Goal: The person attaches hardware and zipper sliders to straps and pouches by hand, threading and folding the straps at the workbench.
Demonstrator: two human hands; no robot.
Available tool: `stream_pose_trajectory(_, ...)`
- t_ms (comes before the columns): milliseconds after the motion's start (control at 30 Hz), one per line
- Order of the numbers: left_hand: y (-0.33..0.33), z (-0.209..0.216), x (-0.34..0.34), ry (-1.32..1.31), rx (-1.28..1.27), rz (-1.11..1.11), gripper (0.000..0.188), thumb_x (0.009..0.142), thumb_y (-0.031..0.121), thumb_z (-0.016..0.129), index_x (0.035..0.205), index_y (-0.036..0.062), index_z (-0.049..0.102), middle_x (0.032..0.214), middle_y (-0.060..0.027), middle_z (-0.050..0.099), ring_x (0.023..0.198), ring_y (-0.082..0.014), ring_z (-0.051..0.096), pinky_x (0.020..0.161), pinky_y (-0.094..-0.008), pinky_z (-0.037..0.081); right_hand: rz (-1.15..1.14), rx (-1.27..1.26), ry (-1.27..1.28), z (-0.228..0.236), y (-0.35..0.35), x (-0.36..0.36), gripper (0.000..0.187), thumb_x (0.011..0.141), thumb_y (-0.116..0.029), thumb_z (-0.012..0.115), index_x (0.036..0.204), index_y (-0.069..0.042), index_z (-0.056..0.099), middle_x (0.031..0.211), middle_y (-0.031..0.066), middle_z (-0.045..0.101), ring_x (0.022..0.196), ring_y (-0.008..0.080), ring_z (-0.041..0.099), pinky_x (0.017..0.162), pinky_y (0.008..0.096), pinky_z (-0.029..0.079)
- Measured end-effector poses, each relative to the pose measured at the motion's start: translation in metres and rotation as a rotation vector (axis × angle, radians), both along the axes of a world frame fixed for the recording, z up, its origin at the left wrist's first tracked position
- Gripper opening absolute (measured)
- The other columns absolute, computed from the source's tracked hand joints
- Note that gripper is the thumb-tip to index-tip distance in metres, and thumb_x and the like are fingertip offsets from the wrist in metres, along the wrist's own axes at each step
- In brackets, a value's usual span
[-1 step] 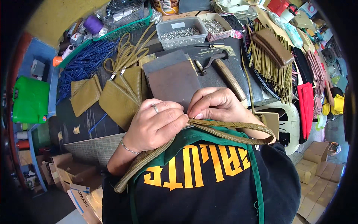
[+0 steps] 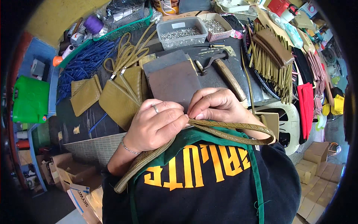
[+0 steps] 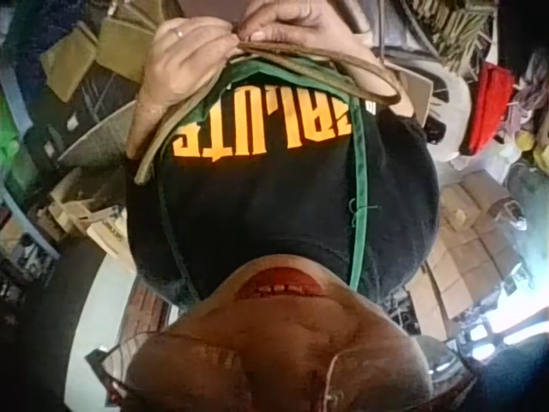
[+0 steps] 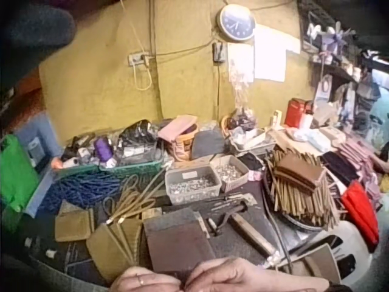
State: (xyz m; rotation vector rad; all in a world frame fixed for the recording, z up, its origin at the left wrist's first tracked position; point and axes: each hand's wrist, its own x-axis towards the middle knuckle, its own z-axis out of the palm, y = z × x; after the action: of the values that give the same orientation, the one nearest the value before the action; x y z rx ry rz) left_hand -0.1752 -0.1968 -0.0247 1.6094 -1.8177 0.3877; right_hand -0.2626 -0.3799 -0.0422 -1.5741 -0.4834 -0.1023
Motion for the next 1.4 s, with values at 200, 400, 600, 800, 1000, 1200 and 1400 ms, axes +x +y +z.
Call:
stream_pose_trajectory(200, -0.001, -0.007, -0.001, 0.179, -0.045, 0.074, 0.02, 0.06, 0.005, 0.065, 0.078, 0.0044, 0.055, 0.075, -0.004, 0.055, 0.069, -0.0172, 0.056, 0.061, -0.0259, 0.039, 0.045, 0.268, 0.049, -0.013, 0.013, 0.0, 0.019, 0.075, 0.0, 0.057, 0.093, 0.001, 0.054, 0.09, 0.0058, 0.049, 0.08, 0.0109, 0.052, 0.067, 0.0235, 0.044)
stream_pose_trajectory(400, 0.003, -0.008, 0.0, 0.641, 0.154, 0.142, 0.017, 0.066, 0.003, 0.063, 0.081, -0.0011, 0.054, 0.077, -0.0132, 0.056, 0.071, -0.0255, 0.056, 0.068, -0.0342, 0.044, -0.26, 0.19, 0.136, -0.024, 0.034, 0.002, 0.011, 0.08, -0.006, 0.053, 0.089, 0.0, 0.051, 0.085, 0.0049, 0.049, 0.073, 0.0101, 0.05, 0.061, 0.0218, 0.041)
stream_pose_trajectory(600, 0.005, 0.001, -0.001, 0.538, 0.164, 0.352, 0.036, 0.07, 0.021, 0.064, 0.094, -0.0042, 0.054, 0.091, -0.0175, 0.055, 0.089, -0.0296, 0.054, 0.077, -0.0334, 0.043, -0.3, 0.104, 0.138, -0.029, 0.038, 0.012, 0.015, 0.08, -0.008, 0.052, 0.091, 0.002, 0.048, 0.085, 0.009, 0.048, 0.079, 0.0171, 0.049, 0.067, 0.0272, 0.04)
stream_pose_trajectory(800, 0.0, -0.015, -0.006, 0.645, 0.158, 0.308, 0.04, 0.072, 0.023, 0.062, 0.1, -0.0045, 0.052, 0.101, -0.0186, 0.053, 0.092, -0.0304, 0.053, 0.079, -0.0333, 0.042, -0.379, -0.103, -0.032, -0.036, 0.046, 0.018, 0.015, 0.08, -0.006, 0.048, 0.092, 0.001, 0.045, 0.088, 0.014, 0.045, 0.084, 0.0268, 0.047, 0.073, 0.0331, 0.038)
stream_pose_trajectory(1000, -0.002, -0.021, -0.005, 0.538, 0.146, 0.326, 0.033, 0.07, 0.018, 0.061, 0.095, -0.0025, 0.054, 0.093, -0.0145, 0.057, 0.083, -0.0286, 0.056, 0.073, -0.0323, 0.045, -0.461, -0.178, -0.135, -0.044, 0.052, 0.02, 0.012, 0.079, -0.003, 0.045, 0.09, 0.0, 0.042, 0.085, 0.0141, 0.044, 0.08, 0.0274, 0.044, 0.073, 0.0338, 0.036)
stream_pose_trajectory(1200, -0.001, -0.036, -0.004, 0.432, 0.142, 0.401, 0.033, 0.069, 0.024, 0.062, 0.092, 0.0008, 0.056, 0.087, -0.0105, 0.058, 0.078, -0.025, 0.057, 0.073, -0.0362, 0.044, -0.46, -0.115, -0.094, -0.048, 0.055, 0.021, 0.01, 0.079, -0.002, 0.043, 0.089, 0.0, 0.042, 0.083, 0.0135, 0.043, 0.077, 0.0259, 0.044, 0.071, 0.0334, 0.036)
stream_pose_trajectory(1400, -0.002, -0.044, -0.006, 0.429, 0.153, 0.442, 0.03, 0.071, 0.027, 0.06, 0.087, 0.0019, 0.056, 0.086, -0.0088, 0.058, 0.077, -0.0245, 0.057, 0.075, -0.0392, 0.043, -0.445, -0.1, -0.035, -0.052, 0.053, 0.019, 0.009, 0.079, -0.002, 0.044, 0.087, 0.0, 0.042, 0.081, 0.0131, 0.044, 0.075, 0.0251, 0.044, 0.069, 0.0326, 0.037)
